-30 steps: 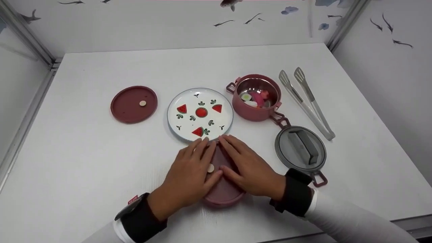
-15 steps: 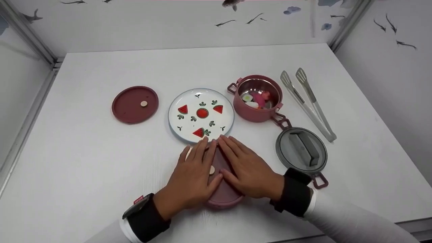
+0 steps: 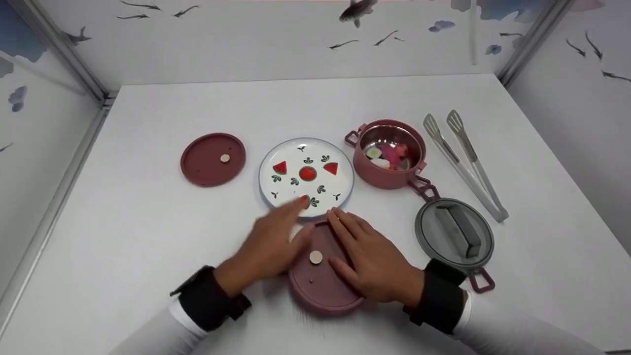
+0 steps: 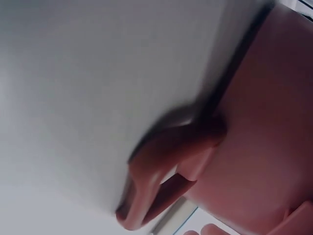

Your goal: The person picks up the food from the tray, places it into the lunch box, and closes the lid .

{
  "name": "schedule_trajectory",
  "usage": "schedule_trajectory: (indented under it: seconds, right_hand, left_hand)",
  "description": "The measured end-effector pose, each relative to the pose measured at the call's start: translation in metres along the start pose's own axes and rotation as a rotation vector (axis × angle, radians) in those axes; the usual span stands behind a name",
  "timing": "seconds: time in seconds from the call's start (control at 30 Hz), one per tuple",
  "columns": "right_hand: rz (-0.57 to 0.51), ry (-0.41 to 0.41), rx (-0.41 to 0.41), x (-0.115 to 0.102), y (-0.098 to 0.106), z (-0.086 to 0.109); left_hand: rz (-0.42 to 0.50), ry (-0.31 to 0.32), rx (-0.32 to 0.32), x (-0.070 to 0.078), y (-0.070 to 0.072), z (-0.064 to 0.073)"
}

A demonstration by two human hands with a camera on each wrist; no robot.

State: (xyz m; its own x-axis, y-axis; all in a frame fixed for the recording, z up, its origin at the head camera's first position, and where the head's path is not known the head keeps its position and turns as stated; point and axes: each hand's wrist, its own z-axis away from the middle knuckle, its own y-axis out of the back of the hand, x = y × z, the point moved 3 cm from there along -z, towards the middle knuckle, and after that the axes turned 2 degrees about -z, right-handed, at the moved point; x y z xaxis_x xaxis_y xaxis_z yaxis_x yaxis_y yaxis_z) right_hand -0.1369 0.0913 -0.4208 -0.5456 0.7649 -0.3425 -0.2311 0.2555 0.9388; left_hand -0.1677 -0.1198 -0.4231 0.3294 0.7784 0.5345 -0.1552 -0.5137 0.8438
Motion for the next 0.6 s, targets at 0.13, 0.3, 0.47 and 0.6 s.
schedule_trajectory:
  seconds: [0.13,0.3,0.47,0.6]
  right_hand:
    - [-0.004,-0.040,0.008,0.004,0.005,0.005]
    - [-0.004,-0.031,0.007,0.001,0.006,0.004]
    - [0.005,-0.027,-0.027,-0.001,0.000,0.005]
    - [-0.009,-0.013,-0.024,0.000,0.001,0.002]
  left_hand:
    - [-0.138,0.204,0.201,-0.068,0.046,-0.043]
    - [-0.294,0.519,0.190,-0.155,0.089,-0.057]
    - [-0.194,0.668,0.062,-0.194,0.090,-0.049]
    - [-0.134,0.635,0.048,-0.198,0.094,-0.049]
